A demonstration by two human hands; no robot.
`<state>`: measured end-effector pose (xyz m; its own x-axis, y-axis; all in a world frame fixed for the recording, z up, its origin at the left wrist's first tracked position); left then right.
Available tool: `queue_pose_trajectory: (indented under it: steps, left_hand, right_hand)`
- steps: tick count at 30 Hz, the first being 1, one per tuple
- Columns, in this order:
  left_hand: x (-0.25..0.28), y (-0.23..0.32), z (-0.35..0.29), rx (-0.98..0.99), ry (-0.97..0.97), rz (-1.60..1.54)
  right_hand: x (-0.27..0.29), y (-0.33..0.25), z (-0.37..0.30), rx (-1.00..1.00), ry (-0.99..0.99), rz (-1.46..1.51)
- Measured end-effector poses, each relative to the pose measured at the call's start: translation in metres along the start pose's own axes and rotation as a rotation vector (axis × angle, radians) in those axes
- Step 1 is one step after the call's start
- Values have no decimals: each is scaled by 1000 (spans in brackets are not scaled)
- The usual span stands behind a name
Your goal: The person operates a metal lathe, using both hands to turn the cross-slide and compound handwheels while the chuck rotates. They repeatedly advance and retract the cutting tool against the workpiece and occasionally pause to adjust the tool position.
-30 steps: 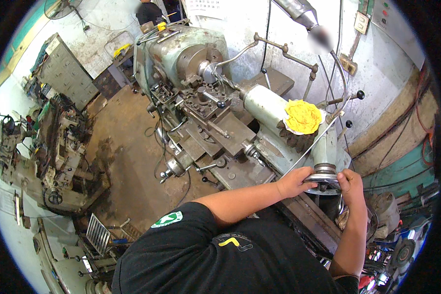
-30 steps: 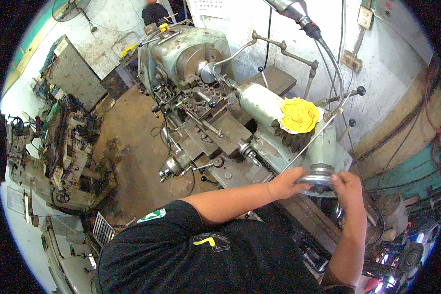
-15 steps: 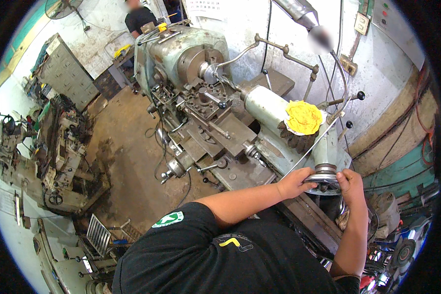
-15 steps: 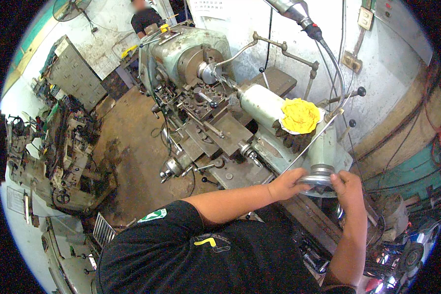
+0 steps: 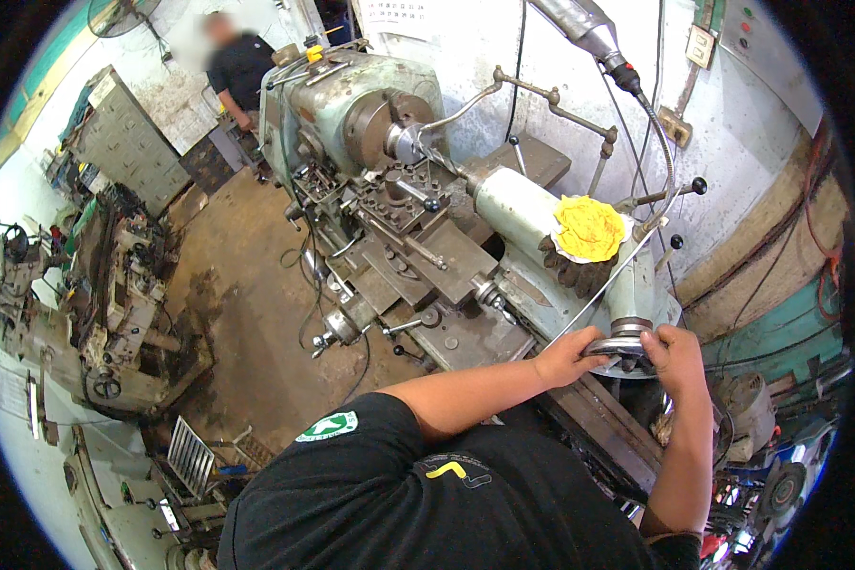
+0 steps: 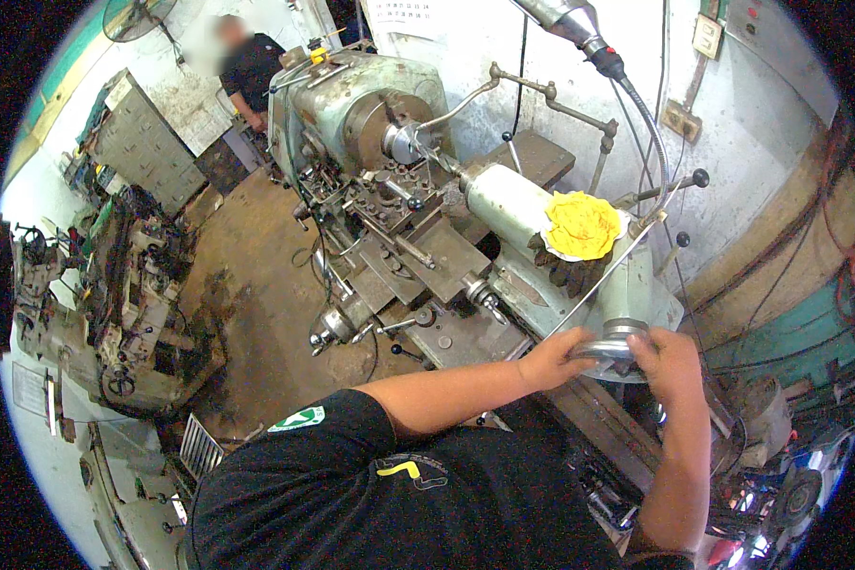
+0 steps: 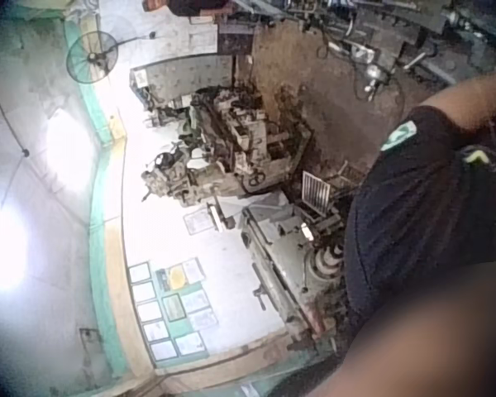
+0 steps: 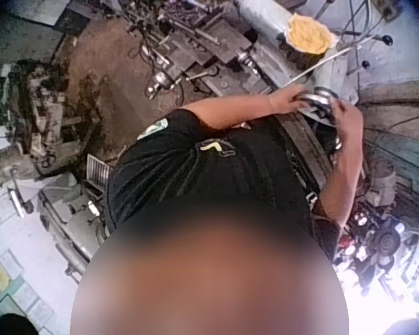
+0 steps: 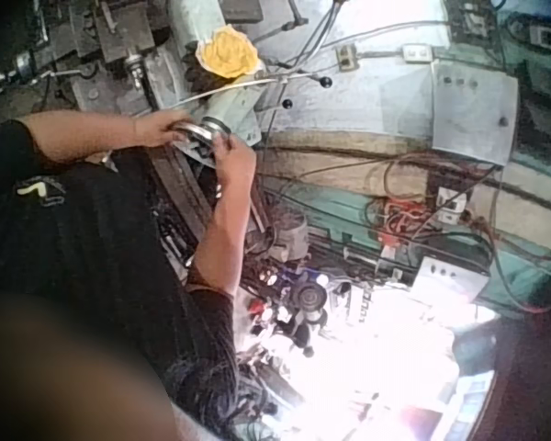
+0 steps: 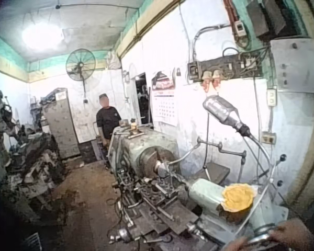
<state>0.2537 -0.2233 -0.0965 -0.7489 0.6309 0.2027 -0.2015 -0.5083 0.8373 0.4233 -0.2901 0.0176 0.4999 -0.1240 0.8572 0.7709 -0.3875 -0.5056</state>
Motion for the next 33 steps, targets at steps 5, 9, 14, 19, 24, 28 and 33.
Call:
queue_pose_trajectory:
  steps: [5, 9, 14, 19, 24, 28, 33]
  left_hand:
    - [-3, -10, -6, 132, -69, -9]
    - [-2, -6, -6, 144, -67, -27]
    - [-1, -2, -4, 107, -63, -43]
    - [-1, -4, -6, 139, -84, -86]
    - [-1, -4, -7, 128, -75, -81]
    - [-2, -8, -8, 131, -81, -70]
    - [-3, -7, -8, 196, -121, -104]
  right_hand:
    - [3, -14, -3, -9, -4, -48]
    - [4, -16, -4, -16, -7, -59]
    - [6, -18, -5, -36, -3, -76]
    - [7, -22, -7, -24, 15, -78]
    - [5, -20, -5, 17, 34, -16]
    - [3, -18, -3, 35, 62, -47]
    - [4, -19, -5, 3, 10, -52]
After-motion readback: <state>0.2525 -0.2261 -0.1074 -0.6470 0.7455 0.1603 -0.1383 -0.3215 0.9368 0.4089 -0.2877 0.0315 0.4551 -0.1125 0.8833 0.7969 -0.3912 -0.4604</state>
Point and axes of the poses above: each hand's wrist, its own z-axis towards the middle knuckle, its own x-axis out of the back of the hand, y = z × x, the point moved 9 cm from there along z, towards the middle knuckle, and after that the axes turned 7 degrees about -x, right-handed, at the moved point
